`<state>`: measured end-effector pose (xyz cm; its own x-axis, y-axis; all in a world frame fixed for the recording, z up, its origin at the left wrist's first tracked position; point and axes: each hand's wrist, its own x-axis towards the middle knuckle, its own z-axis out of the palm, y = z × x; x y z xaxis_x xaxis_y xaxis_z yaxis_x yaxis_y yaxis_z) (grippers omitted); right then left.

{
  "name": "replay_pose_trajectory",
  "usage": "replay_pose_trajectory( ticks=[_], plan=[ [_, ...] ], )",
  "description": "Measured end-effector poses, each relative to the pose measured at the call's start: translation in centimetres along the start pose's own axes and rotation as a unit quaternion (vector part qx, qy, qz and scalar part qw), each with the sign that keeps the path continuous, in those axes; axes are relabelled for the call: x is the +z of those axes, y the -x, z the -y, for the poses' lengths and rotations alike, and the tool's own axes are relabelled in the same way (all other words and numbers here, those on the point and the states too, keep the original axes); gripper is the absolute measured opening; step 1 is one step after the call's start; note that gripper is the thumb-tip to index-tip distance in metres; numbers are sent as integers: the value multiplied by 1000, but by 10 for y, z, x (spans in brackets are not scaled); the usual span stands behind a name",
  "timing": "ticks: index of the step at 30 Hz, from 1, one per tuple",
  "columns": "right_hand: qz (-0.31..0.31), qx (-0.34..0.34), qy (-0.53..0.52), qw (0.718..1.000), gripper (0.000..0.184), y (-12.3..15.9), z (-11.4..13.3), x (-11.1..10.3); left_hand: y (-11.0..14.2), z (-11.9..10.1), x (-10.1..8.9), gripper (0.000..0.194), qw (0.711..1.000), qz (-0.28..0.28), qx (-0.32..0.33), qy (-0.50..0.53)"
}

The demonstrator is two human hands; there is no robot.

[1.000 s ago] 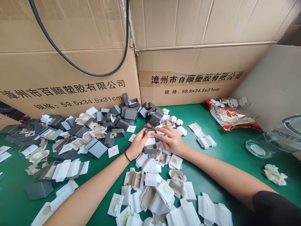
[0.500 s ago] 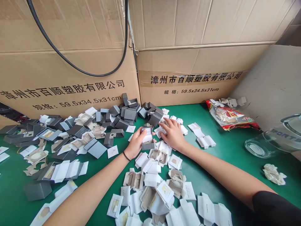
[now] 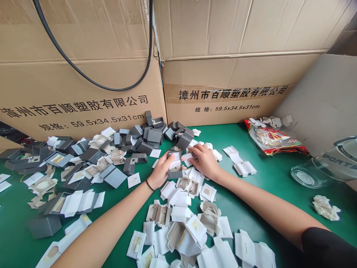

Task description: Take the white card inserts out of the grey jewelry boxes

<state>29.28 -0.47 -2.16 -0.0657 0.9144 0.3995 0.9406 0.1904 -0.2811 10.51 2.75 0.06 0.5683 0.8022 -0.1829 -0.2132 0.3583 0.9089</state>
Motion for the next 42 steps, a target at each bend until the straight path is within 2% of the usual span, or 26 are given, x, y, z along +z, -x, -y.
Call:
replay_pose_trajectory(
  ticks=[3, 6, 10, 12, 16, 19, 25, 28, 30, 33, 35, 37, 40, 42],
  plan=[
    [-42, -30, -55, 997, 36, 1, 1, 1, -1, 2, -2, 27, 1000, 8, 1, 17],
    [-77, -88, -120, 986, 35, 1, 4, 1, -1, 3, -5, 23, 999, 15, -2, 37],
    [-90, -136, -162, 973, 30, 2, 8, 1, -1, 3, -6, 26, 999, 35, -4, 36],
    [-96, -115, -189, 970, 33, 2, 7, 2, -1, 3, -6, 29, 999, 39, -2, 24],
    [-108, -17, -245, 963, 38, 1, 1, 6, 0, 0, -4, 31, 1000, 19, -9, 19],
    [-87, 43, -237, 967, 40, 0, -3, 8, 0, -1, -2, 30, 999, 4, -16, 31],
    [-48, 66, -136, 987, 39, -1, -4, 6, -1, 2, -4, 32, 998, 7, -16, 52],
    [-35, 65, -140, 987, 39, 0, -4, 7, -2, 2, -5, 35, 999, 17, -16, 41],
    [-53, 65, -163, 983, 33, 1, -4, 7, -2, 2, -6, 34, 999, 20, -20, 33],
    [-124, 64, -175, 975, 18, 1, 0, 0, -2, 2, -7, 31, 999, 17, -21, 34],
    [-165, 52, -176, 969, 13, 2, 4, -4, -2, 3, -9, 31, 999, 21, -24, 38],
    [-179, 13, -179, 967, 13, 3, 6, -7, -3, 4, -11, 33, 998, 29, -24, 42],
    [-135, -82, -145, 977, 19, 5, 7, -5, -3, 5, -13, 33, 998, 39, -15, 48],
    [-97, -121, -94, 983, 24, 6, 6, -1, -3, 5, -14, 32, 998, 44, -8, 48]
  ],
)
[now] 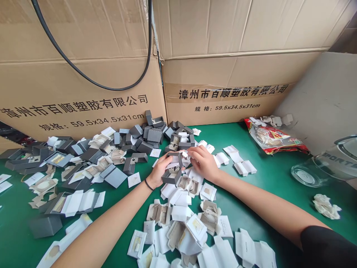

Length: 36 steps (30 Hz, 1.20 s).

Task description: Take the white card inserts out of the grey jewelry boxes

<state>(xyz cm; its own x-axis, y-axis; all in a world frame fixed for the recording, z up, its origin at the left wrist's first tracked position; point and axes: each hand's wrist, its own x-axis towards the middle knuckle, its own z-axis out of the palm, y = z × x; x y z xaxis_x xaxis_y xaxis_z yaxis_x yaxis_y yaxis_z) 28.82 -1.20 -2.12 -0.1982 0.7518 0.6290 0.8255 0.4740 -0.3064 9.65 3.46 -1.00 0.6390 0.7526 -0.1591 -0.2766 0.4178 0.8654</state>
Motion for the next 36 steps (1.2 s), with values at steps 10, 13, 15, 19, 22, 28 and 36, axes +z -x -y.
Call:
replay_pose_trajectory(
  ticks=[10, 13, 15, 19, 22, 28, 36],
  plan=[
    [-1, 16, 94, 995, 30, 2, -6, -1, 3, -4, 2, 33, 1000, 8, 11, -4],
    [-18, 20, 102, 994, 32, 2, -6, -3, 2, -4, 1, 32, 1000, 8, -18, -11],
    [-35, 23, 111, 993, 33, 3, -6, -3, 1, -4, 0, 27, 999, 7, -37, -10],
    [-40, 33, 132, 990, 33, 4, -5, -4, -1, -6, -2, 23, 997, 27, -69, -12],
    [-20, 34, 137, 990, 32, 4, -4, -4, -2, -6, -6, 24, 997, 35, -74, 1],
    [-2, 10, 140, 990, 31, 4, -5, -4, -5, -4, -11, 23, 996, 31, -83, 3],
    [0, -35, 170, 985, 30, 4, -8, -6, -1, -9, -3, 28, 996, 16, -86, -4]
  ],
)
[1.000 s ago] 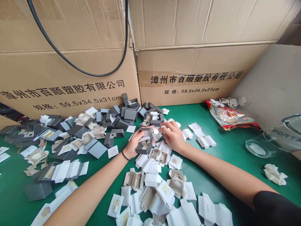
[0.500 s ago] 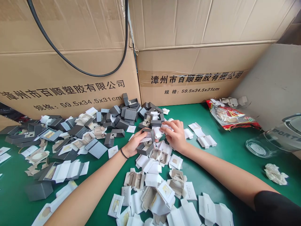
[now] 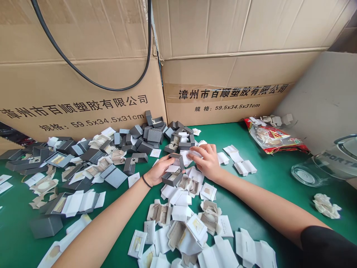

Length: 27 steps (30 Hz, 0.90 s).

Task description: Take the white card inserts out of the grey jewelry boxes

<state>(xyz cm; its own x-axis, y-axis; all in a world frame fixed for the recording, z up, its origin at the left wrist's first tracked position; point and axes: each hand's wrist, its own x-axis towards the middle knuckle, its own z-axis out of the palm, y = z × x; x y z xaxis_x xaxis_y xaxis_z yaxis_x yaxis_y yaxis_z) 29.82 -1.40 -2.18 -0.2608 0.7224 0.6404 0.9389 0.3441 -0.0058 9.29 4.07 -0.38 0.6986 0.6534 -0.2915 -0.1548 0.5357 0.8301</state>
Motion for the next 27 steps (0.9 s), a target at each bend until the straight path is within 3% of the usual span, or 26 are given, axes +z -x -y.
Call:
replay_pose_trajectory(
  ticks=[6, 11, 17, 27],
  plan=[
    [3, 4, -6, 1000, 33, 0, 1, 1, -1, -2, 2, 27, 999, 6, -21, -27],
    [-18, 21, -27, 999, 37, -1, 1, 3, -2, 0, 3, 26, 999, -32, -13, -18],
    [-51, -14, -60, 997, 34, -2, 0, 8, -6, 5, -4, 24, 1000, -16, 9, 22],
    [26, -20, -151, 988, 36, -5, 1, 6, -9, 6, -7, 23, 994, -59, 65, 64]
  ],
)
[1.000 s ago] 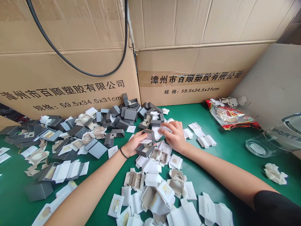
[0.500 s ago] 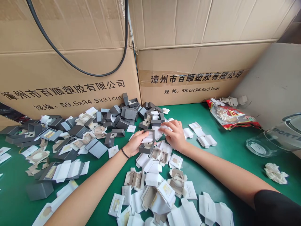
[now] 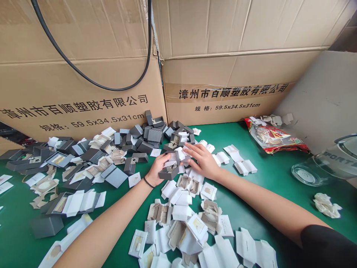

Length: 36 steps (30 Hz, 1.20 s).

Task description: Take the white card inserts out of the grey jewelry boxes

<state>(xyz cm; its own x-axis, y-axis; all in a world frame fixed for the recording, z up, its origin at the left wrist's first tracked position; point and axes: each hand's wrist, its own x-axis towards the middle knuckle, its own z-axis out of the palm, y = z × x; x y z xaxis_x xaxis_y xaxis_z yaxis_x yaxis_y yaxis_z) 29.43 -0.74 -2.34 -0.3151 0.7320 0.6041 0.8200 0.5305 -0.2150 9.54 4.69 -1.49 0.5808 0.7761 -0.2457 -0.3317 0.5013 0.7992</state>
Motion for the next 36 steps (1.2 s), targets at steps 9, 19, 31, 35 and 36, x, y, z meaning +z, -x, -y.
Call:
replay_pose_trajectory(
  ticks=[9, 19, 31, 35, 36],
  plan=[
    [-8, 33, -78, 996, 40, -2, -4, 2, 1, 0, -1, 30, 1000, -24, 7, -13],
    [-17, 33, -87, 995, 47, 1, -7, 5, 2, 0, 0, 25, 997, -35, -5, -67],
    [-39, 22, -7, 999, 41, 0, -2, 3, 4, -5, 6, 34, 996, -18, -31, -82],
    [-38, 30, 8, 999, 35, 1, -2, 4, 3, -4, 4, 32, 996, -3, -40, -79],
    [-37, 34, 11, 999, 33, 1, -3, 4, 3, -3, 4, 31, 997, -7, -36, -75]
  ],
)
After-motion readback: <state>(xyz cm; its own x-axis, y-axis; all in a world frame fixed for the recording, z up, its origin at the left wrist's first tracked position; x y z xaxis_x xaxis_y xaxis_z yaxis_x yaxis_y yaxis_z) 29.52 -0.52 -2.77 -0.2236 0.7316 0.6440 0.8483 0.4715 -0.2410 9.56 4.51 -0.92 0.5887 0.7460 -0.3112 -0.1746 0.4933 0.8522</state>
